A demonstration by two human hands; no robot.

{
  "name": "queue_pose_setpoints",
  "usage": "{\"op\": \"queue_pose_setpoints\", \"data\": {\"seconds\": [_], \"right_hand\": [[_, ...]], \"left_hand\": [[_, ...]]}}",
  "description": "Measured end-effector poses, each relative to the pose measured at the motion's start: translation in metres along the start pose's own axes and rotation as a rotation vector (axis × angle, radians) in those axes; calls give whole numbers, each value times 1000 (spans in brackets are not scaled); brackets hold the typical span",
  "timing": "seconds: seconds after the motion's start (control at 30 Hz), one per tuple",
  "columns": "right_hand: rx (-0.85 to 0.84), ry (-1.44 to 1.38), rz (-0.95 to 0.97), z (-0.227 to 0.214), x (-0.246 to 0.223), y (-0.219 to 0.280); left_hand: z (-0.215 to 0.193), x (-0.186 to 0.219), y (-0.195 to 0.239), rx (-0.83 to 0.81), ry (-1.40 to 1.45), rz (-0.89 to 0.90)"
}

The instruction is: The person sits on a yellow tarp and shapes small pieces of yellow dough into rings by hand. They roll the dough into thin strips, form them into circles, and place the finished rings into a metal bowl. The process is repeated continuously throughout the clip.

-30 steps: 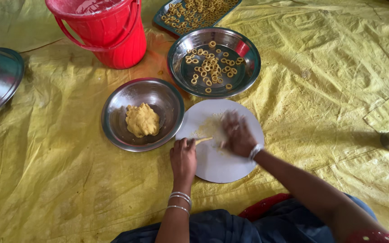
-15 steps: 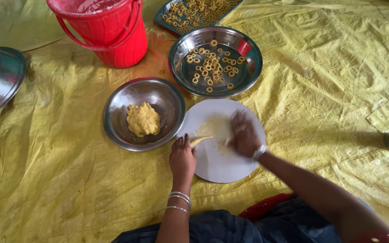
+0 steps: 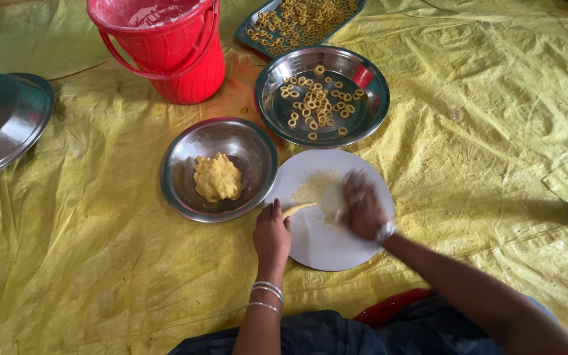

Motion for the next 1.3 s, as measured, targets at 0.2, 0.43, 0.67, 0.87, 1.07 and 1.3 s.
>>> {"op": "queue_pose_setpoints", "data": {"seconds": [0.2, 0.43, 0.67, 0.87, 1.07, 1.3], "right_hand": [[72, -253, 117, -20, 17, -17], [-316, -355, -122, 6, -77, 71], [-70, -179, 236, -15, 23, -11], [18, -1280, -51, 31, 3, 17], [76, -257, 184, 13, 39, -11], [-88, -291, 191, -2, 8, -33]], "left_hand": [[-2, -1, -4, -32, -2, -19], [-1, 2, -3, -35, -2, -8], [0, 2, 0, -4, -11, 3], [5, 0, -4, 44, -14, 11], [10, 1, 0, -10, -20, 9], [3, 0, -1, 43, 6, 13]]}}
Point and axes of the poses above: each hand's wrist, its own y-axis away from the middle knuckle, its own z-axis out of the palm, x = y × z, the point moved 9 cm from there along -y, towards the middle knuckle, and after that the axes turned 15 degrees about -y, right-handed, at the moved point
